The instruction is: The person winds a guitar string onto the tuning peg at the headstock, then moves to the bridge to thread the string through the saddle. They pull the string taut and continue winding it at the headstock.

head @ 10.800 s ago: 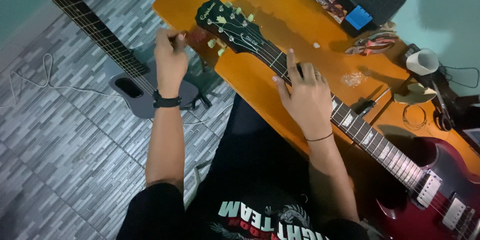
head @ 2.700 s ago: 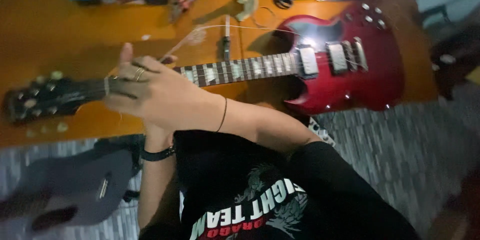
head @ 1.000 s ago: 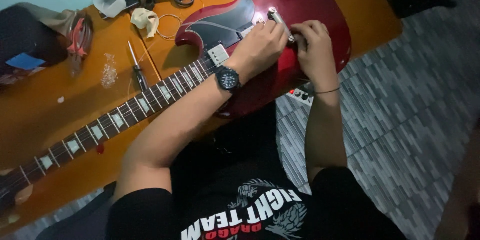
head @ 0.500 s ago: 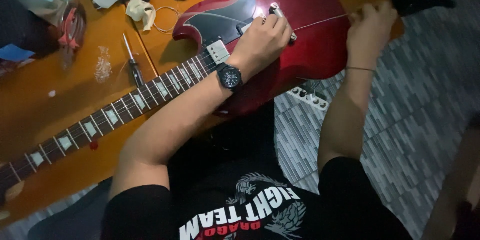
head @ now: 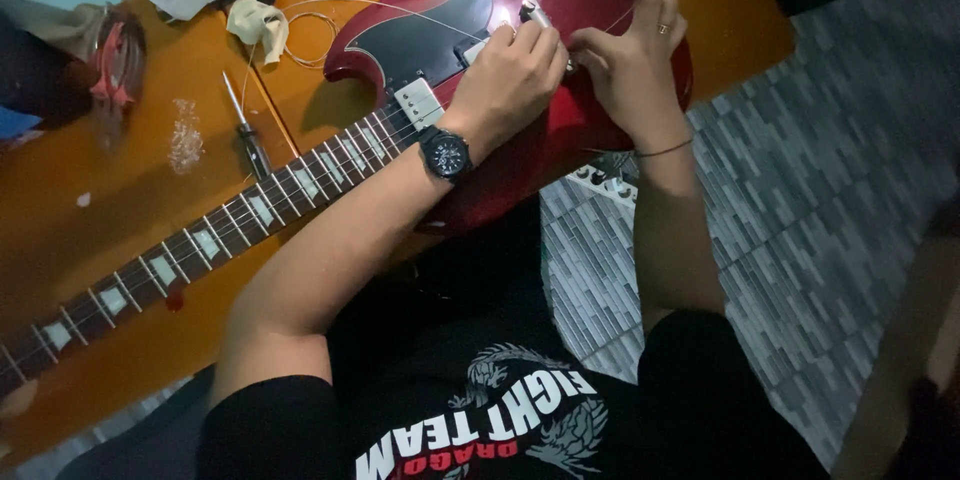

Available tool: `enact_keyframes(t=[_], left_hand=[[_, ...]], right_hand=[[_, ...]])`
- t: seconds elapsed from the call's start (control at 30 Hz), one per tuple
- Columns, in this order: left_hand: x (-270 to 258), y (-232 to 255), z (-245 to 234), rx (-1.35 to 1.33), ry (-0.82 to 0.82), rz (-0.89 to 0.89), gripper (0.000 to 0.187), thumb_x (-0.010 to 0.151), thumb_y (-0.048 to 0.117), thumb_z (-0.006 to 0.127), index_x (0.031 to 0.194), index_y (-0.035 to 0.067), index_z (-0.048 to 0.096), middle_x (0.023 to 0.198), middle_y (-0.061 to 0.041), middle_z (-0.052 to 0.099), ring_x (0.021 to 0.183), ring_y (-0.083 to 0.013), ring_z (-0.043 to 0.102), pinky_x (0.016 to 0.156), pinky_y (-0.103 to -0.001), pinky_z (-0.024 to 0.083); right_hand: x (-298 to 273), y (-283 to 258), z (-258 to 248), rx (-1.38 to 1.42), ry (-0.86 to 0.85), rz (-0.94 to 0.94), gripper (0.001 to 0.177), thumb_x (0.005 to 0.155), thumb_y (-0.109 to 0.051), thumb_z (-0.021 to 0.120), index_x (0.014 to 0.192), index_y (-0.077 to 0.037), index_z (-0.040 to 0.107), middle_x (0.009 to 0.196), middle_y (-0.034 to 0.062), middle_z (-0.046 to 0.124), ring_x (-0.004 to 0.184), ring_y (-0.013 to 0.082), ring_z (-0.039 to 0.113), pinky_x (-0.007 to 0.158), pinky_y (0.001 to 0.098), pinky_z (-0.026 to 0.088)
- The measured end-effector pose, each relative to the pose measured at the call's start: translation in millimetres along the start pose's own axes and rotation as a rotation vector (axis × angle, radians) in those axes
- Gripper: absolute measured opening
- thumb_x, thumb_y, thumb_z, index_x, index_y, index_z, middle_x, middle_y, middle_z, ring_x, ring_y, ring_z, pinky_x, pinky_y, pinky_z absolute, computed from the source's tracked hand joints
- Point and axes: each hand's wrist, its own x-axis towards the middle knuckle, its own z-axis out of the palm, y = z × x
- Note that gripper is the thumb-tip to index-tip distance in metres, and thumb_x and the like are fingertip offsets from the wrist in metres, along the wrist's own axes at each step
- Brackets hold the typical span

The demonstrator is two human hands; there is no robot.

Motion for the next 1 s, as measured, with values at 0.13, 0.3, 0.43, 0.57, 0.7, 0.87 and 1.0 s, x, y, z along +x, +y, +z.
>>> enact_keyframes(t=[0.13,0.3,0.43,0.57,0.7,0.87,1.0], left_hand=[[0.7,0.0,-4.4,0.023,0.049,-0.028,0.018,0.103,0.016,0.052,0.095,0.014,0.067,0.086,-0.004,0.063,0.073,-0.017,0.055,0.062,-0.028,0.045],[-1.5,-3.9,-3.0,-0.039,0.03,-0.039,0.013,0.101,0.014,0.058,0.104,0.009,0.07,0.093,-0.007,0.069,0.079,-0.0194,0.064,0.067,-0.03,0.055],[-7.5,-7.5,-8.4,-0.056,0.009,-0.057,0.017,0.103,0.012,0.053,0.092,0.012,0.066,0.087,-0.004,0.062,0.074,-0.0176,0.06,0.058,-0.028,0.049],[-5.8,-8.2,-9.1,-0.098,-0.015,-0.06,0.015,0.104,0.011,0.056,0.093,0.01,0.066,0.091,-0.007,0.064,0.078,-0.0196,0.064,0.051,-0.026,0.05],[-3.6,-8.1,-7.0,-0.052,0.005,-0.03,0.015,0.104,0.013,0.055,0.093,0.011,0.066,0.089,-0.005,0.064,0.071,-0.0168,0.059,0.052,-0.026,0.047],[-0.5,-11.1,-10.9,0.026,0.063,0.01,0.019,0.102,0.013,0.054,0.086,0.016,0.064,0.086,-0.003,0.062,0.072,-0.0174,0.056,0.054,-0.027,0.044],[-3.7,-11.9,-7.0,0.025,0.03,0.003,0.018,0.101,0.012,0.055,0.085,0.016,0.063,0.082,-0.002,0.059,0.068,-0.0159,0.054,0.053,-0.026,0.044]], right_hand=[[-2.5,4.4,6.6,-0.022,-0.006,0.014,0.014,0.109,-0.017,0.087,0.108,-0.031,0.085,0.175,-0.0012,-0.009,0.158,0.0352,0.016,0.116,0.0637,0.033],[-12.5,52.0,-2.6,-0.187,-0.012,0.1,0.023,0.099,-0.003,0.086,0.099,-0.024,0.077,0.171,0.0024,0.016,0.153,0.0326,0.027,0.115,0.0592,0.029],[-38.3,135.8,4.8,-0.563,0.029,0.366,0.014,0.096,-0.012,0.09,0.104,-0.019,0.082,0.159,0.0102,0.035,0.14,0.0379,0.027,0.105,0.0575,0.035],[-28.7,100.1,-17.8,-0.517,-0.133,0.416,0.054,0.089,0.002,0.078,0.139,-0.017,0.072,0.155,0.0145,0.038,0.137,0.0425,0.028,0.099,0.0653,0.034],[-3.8,26.8,-28.3,-0.077,-0.167,0.09,0.041,0.097,0.005,0.067,0.134,-0.013,0.067,0.151,0.0164,0.044,0.138,0.0434,0.034,0.105,0.0666,0.027],[5.7,9.2,0.2,0.093,-0.124,-0.098,0.008,0.099,-0.002,0.072,0.105,-0.006,0.07,0.112,0.0085,0.059,0.108,0.0314,0.05,0.089,0.0479,0.035],[2.2,37.9,-3.0,0.04,-0.099,-0.109,0.016,0.096,0.006,0.062,0.094,-0.009,0.067,0.102,0.0058,0.066,0.097,0.0276,0.054,0.085,0.0417,0.037]])
